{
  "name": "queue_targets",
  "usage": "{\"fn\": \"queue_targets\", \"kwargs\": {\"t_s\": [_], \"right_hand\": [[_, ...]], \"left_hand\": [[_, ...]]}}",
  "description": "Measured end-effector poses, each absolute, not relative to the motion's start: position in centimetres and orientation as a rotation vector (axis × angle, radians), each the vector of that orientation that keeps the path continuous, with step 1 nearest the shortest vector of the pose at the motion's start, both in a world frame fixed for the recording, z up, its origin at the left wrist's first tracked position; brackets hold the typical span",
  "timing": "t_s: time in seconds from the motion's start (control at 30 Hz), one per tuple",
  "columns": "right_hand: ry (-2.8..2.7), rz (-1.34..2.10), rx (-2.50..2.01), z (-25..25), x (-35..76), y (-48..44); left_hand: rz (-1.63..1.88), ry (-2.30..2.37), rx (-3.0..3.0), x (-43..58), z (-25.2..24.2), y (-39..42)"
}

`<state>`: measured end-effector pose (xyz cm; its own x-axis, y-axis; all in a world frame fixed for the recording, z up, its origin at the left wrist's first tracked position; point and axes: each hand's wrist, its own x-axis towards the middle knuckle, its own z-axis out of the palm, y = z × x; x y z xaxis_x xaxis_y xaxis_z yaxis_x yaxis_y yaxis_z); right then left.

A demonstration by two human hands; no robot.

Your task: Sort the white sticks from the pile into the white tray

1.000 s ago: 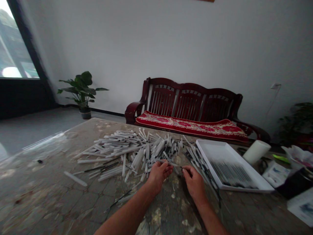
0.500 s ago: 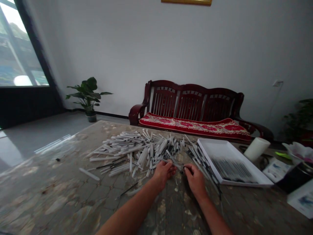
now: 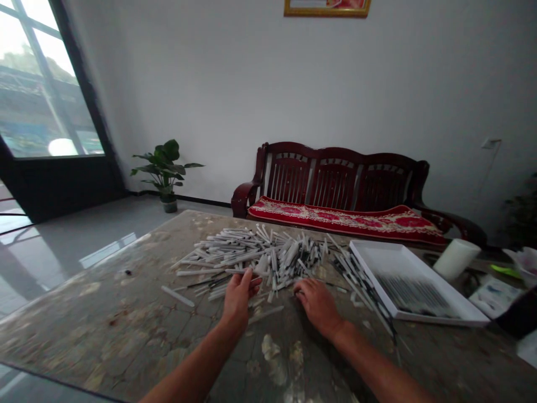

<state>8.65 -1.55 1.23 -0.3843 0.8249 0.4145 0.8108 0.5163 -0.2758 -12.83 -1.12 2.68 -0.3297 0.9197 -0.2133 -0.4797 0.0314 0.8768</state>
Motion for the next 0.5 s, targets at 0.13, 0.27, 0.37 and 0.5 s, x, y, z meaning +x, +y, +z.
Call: {"fn": "queue_targets", "kwargs": {"t_s": [0.13, 0.27, 0.37, 0.5], "right_hand": [[-2.425, -0.063, -1.168, 0.9, 4.3, 0.2], [-2.455, -0.082, -1.128, 0.1, 3.5, 1.4], [-2.461, -0.097, -1.131, -0.2, 5.2, 1.3], [-2.439, -0.163, -1.158, -0.3, 9.0, 0.3]], "left_hand": [[1.626, 1.166, 0.601, -13.7, 1.0, -1.0], [1.683, 1.215, 0.646, -12.9, 0.0, 0.3], [1.677, 1.233, 0.699, -11.7, 0.0, 1.6], [1.641, 1.201, 0.775, -9.6, 0.3, 3.1]]}}
